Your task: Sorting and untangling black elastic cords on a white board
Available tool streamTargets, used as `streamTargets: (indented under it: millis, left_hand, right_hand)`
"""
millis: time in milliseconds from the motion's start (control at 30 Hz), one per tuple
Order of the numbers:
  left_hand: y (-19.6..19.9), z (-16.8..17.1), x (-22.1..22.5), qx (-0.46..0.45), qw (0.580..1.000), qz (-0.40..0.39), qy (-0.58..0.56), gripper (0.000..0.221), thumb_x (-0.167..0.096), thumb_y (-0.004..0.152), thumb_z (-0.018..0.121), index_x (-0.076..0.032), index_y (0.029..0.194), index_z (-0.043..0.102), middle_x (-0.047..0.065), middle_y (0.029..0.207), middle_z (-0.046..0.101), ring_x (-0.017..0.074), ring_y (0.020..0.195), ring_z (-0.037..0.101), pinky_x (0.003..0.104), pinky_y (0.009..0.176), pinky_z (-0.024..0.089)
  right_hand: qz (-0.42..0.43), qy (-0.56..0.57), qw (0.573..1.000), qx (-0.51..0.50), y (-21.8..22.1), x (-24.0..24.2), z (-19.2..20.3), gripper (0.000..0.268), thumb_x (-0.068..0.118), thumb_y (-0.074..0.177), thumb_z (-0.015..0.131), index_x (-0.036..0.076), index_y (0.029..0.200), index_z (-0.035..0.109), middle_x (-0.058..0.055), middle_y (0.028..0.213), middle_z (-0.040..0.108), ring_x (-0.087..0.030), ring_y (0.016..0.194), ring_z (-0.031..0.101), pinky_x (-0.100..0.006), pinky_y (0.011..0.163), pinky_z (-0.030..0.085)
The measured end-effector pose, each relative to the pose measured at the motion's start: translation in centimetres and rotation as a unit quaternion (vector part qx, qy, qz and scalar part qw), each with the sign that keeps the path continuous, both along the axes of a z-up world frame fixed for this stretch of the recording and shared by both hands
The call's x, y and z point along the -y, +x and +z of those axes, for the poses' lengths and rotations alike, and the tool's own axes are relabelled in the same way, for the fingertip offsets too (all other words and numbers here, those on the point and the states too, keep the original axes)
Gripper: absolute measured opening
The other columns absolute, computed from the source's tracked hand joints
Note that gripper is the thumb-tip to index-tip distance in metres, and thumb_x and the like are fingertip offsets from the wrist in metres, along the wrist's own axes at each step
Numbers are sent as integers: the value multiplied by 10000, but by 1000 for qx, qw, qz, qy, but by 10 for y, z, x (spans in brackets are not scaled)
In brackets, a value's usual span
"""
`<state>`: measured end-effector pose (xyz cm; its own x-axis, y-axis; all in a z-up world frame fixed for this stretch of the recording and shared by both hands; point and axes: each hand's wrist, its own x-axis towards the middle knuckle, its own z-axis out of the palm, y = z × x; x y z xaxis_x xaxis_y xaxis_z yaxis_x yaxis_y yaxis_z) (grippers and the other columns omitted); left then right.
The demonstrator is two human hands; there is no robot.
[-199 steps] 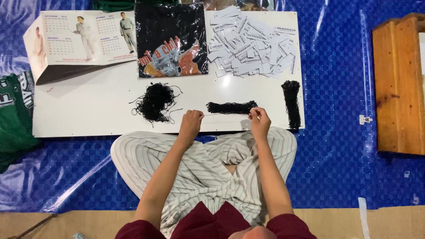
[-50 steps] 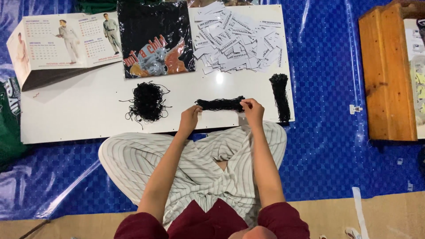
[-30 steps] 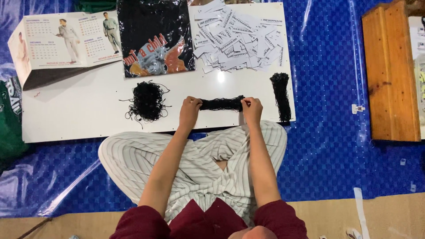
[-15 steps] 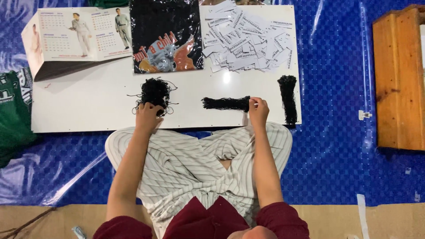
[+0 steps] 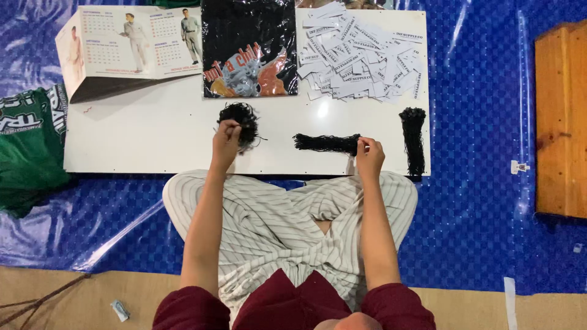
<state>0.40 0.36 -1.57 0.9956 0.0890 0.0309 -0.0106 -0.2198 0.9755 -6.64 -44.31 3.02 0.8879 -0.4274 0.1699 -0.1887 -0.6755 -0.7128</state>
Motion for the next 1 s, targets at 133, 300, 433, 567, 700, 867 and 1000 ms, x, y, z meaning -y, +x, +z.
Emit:
streamTargets:
  millis: [133, 300, 433, 567, 700, 867, 1000]
  left_hand:
    - [-3, 49, -2, 36, 994, 58, -81, 58, -136, 1130, 487, -121, 1177, 517, 90, 1058, 745, 135, 942, 635, 272, 828, 517]
    - [-2, 3, -34, 8, 936, 343, 81, 117, -181, 1060, 621, -93, 1126, 581, 171, 1099, 568, 342, 1044, 572, 380, 919, 494]
    - [-15, 49, -14, -51, 910, 296, 287, 301, -324, 981, 771, -182, 1146, 563, 123, 1289, 399, 448, 1161, 503, 527, 994, 456]
    - [-23, 125, 22, -115, 911, 76, 388, 746, -420, 861, 839, -210, 1459, 445, 238, 1485, 356, 513, 1287, 483, 622, 1026, 463]
    - [-17, 89, 22, -103, 920, -16, 379, 577, 1, 889, 708, -119, 1424, 529, 328, 1400, 502, 502, 1247, 590, 568, 1012, 524]
    - [5, 20, 3, -84, 990, 75, 82, 210, -50, 1022, 530, -138, 1212, 516, 235, 1116, 684, 400, 995, 697, 499, 814, 564]
    - [7, 13, -3, -91, 985, 123, -80, 228, -326, 1137, 413, -165, 1149, 574, 100, 1141, 692, 219, 1108, 620, 439, 1021, 439]
  right_hand:
    - [4, -2, 1000, -9, -2, -2, 3, 116, 136, 957, 719, 98, 1063, 746, -90, 912, 630, -277, 802, 693, -386, 744, 571]
    - [7, 3, 1000, -11, -3, 1, -4, 119, 145, 974, 711, 97, 1078, 740, -88, 928, 623, -261, 824, 687, -344, 704, 572]
    - [10, -2, 1000, -10, -7, -11, 10, 103, 140, 986, 704, 107, 1076, 742, -75, 916, 616, -252, 813, 687, -335, 701, 576]
    - [14, -4, 1000, -10, -6, -9, 4, 110, 119, 991, 696, 96, 1089, 738, -91, 931, 616, -259, 825, 683, -335, 699, 576]
    - [11, 2, 1000, -6, -7, -10, 3, 106, 103, 992, 695, 91, 1088, 737, -105, 942, 623, -270, 829, 683, -341, 691, 577]
    - [7, 1, 1000, -5, -10, -13, 8, 102, 101, 991, 697, 99, 1084, 738, -107, 955, 632, -276, 842, 693, -339, 697, 583]
    - [12, 1, 1000, -1, -7, -8, -7, 109, 90, 999, 688, 100, 1091, 746, -108, 946, 627, -290, 823, 689, -342, 675, 583]
